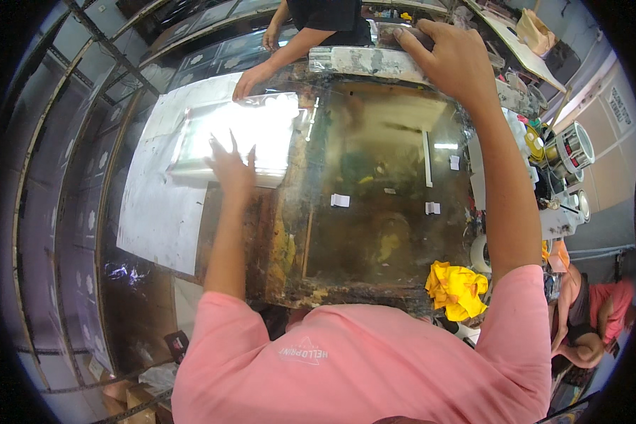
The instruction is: The person repeatedly uses a squeegee to pull white ink across a screen-printing frame with a flower stencil, then lifts the frame to reveal the printed fabric below. The process is repeated multiple times on the same area.
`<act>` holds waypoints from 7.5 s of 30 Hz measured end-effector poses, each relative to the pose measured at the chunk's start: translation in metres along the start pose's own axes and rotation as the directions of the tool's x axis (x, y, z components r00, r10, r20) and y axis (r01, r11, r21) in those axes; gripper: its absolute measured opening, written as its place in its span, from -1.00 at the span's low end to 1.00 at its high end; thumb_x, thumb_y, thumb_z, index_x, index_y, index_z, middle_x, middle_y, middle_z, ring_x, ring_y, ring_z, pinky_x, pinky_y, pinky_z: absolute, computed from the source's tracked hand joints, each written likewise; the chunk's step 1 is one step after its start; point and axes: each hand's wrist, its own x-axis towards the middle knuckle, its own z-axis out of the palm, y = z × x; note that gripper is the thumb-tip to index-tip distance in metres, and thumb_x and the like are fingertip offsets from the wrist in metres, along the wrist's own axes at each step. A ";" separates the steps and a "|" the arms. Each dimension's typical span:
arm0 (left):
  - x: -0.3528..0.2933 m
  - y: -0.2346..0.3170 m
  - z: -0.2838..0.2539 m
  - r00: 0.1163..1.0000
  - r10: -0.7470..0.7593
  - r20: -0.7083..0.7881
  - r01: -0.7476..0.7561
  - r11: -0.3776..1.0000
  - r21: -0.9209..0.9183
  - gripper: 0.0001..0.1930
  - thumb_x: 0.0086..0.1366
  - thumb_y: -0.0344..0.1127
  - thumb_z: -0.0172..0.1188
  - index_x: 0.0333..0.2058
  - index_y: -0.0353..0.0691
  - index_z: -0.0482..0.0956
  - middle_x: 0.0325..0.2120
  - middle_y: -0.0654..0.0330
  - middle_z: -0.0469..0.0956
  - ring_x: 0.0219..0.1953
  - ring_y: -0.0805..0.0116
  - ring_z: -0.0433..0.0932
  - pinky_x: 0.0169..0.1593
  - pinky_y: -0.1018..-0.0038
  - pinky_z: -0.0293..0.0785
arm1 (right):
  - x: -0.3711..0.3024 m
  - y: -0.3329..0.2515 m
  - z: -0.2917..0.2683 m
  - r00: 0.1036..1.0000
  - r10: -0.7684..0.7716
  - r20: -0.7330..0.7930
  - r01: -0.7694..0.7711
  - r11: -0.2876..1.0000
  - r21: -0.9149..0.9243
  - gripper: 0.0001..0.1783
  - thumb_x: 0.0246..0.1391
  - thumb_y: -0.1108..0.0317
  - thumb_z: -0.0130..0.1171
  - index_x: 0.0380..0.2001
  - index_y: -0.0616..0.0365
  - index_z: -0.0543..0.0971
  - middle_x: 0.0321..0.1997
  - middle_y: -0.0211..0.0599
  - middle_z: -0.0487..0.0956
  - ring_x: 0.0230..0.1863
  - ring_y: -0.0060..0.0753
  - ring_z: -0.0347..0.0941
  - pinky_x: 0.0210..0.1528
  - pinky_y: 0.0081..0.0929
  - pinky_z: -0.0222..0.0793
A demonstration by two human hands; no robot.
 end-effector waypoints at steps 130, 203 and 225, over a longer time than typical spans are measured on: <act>-0.124 0.149 -0.065 0.947 0.200 0.252 -0.042 0.853 -0.521 0.27 -0.37 0.38 0.67 0.34 -0.22 0.53 -0.08 0.16 0.55 0.05 0.10 0.44 0.27 0.08 0.14 | -0.087 0.060 0.245 0.875 -0.053 0.480 -0.048 0.979 0.196 -0.41 0.26 -0.35 0.16 -0.08 -0.08 0.75 -0.15 -0.17 0.70 -0.05 -0.01 0.66 -0.05 0.01 0.59; -0.044 0.039 -0.014 0.967 0.026 0.252 -0.001 0.995 -0.096 -0.31 0.60 0.11 -0.15 0.46 -0.29 0.32 0.48 -0.13 0.26 0.58 -0.12 0.06 0.57 -0.30 -0.40 | -0.004 0.002 0.004 1.000 0.013 -0.002 -0.013 1.000 -0.023 -0.31 0.30 -0.24 0.10 -0.01 0.23 0.73 -0.12 0.10 0.73 -0.10 0.22 0.65 0.05 0.00 0.44; -0.084 0.227 -0.065 0.722 0.603 0.337 -0.455 0.782 -0.426 -0.21 0.45 0.43 -0.04 0.33 -0.10 0.53 0.36 -0.16 0.41 0.46 -0.14 0.29 0.54 -0.32 -0.24 | 0.000 -0.004 -0.008 1.000 0.014 -0.027 -0.012 0.997 0.073 -0.39 0.21 -0.19 0.13 -0.49 0.19 0.71 -0.42 0.05 0.70 -0.26 0.09 0.68 -0.03 0.05 0.40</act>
